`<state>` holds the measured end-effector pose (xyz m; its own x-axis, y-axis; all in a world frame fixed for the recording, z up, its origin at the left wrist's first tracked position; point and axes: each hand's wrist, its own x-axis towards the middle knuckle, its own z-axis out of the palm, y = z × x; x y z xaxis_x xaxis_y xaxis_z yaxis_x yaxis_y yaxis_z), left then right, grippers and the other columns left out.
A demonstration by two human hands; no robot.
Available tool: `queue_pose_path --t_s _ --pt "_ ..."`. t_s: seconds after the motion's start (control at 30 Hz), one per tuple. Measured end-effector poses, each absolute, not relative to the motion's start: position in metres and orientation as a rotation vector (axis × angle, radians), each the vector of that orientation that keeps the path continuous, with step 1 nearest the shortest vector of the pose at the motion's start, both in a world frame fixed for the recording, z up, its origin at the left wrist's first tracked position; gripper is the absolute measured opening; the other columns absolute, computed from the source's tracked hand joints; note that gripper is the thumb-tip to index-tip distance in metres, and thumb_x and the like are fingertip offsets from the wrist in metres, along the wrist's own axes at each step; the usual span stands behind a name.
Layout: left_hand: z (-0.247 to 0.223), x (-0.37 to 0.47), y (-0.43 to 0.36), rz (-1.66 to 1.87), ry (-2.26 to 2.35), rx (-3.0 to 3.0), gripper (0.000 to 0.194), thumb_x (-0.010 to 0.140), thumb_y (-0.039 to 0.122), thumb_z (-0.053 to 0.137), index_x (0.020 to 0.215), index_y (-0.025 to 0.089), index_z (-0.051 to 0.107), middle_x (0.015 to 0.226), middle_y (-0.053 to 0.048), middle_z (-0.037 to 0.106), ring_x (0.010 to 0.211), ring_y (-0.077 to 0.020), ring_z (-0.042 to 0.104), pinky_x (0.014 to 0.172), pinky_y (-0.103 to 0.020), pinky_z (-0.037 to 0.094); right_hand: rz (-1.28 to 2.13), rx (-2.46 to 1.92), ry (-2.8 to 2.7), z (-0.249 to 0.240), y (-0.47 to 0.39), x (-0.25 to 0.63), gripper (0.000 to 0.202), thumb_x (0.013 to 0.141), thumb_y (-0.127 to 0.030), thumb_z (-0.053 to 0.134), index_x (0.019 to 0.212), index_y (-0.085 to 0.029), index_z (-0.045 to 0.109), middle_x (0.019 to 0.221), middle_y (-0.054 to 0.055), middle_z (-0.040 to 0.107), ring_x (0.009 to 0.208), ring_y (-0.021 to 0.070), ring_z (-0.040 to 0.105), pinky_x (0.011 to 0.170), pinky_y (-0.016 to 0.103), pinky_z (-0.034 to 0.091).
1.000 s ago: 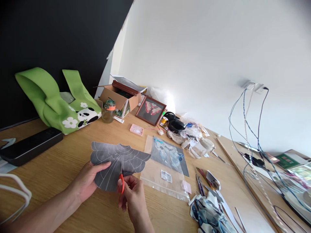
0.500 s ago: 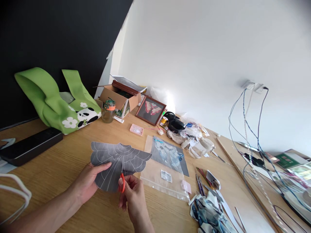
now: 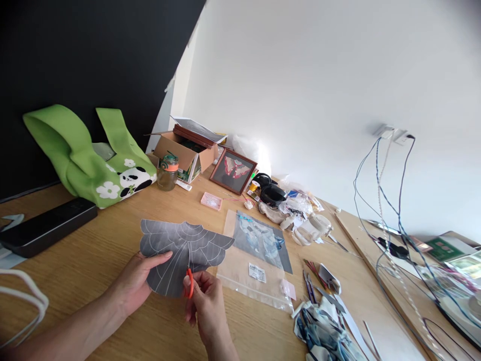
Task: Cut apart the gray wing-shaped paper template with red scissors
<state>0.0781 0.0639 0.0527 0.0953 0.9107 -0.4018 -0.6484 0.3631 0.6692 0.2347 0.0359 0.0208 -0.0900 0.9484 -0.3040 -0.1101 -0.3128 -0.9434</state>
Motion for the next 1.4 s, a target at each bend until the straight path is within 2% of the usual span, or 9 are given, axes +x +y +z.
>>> queue_pose_path --t_s 0.43,0.83,1.13,1.4 --pt "0.0523 0.0787 0.0639 1.195 0.883 0.392 0.035 0.054 0.028 0.087 0.084 0.013 0.075 0.079 -0.011 0.077 0.078 -0.0286 0.072 0.073 -0.037 0.053 1.554 -1.312 -0.99 0.022 0.0363 0.2349 0.056 0.064 -0.066 0.076 0.066 -0.016 0.052 0.039 -0.006 0.048 0.026 0.0041 0.039 0.025 0.013 0.022" --pt "0.0526 0.0787 0.0645 1.198 0.895 0.388 0.032 0.053 0.028 0.087 0.078 0.012 0.073 0.079 -0.012 0.077 0.077 -0.0286 0.071 0.073 -0.037 0.052 1.529 -1.304 -1.019 0.0201 0.0359 0.2352 0.055 0.066 -0.067 0.074 0.064 -0.016 0.051 0.034 -0.007 0.046 0.025 0.0034 0.034 0.025 0.013 0.019" --pt "0.053 0.0788 0.0648 1.2 0.914 0.409 0.036 0.053 0.028 0.088 0.083 0.013 0.075 0.08 -0.011 0.077 0.08 -0.029 0.071 0.073 -0.037 0.052 1.55 -1.323 -0.996 0.0234 0.0366 0.2345 0.056 0.063 -0.067 0.076 0.064 -0.016 0.052 0.037 -0.006 0.048 0.026 0.0042 0.038 0.025 0.014 0.021" --pt "0.0516 0.0787 0.064 1.187 0.903 0.405 0.036 0.053 0.028 0.087 0.084 0.013 0.075 0.081 -0.012 0.077 0.078 -0.0298 0.072 0.07 -0.038 0.053 1.543 -1.308 -1.007 0.0238 0.0366 0.2348 0.056 0.065 -0.067 0.075 0.065 -0.016 0.052 0.035 -0.006 0.047 0.025 0.0034 0.034 0.025 0.014 0.02"
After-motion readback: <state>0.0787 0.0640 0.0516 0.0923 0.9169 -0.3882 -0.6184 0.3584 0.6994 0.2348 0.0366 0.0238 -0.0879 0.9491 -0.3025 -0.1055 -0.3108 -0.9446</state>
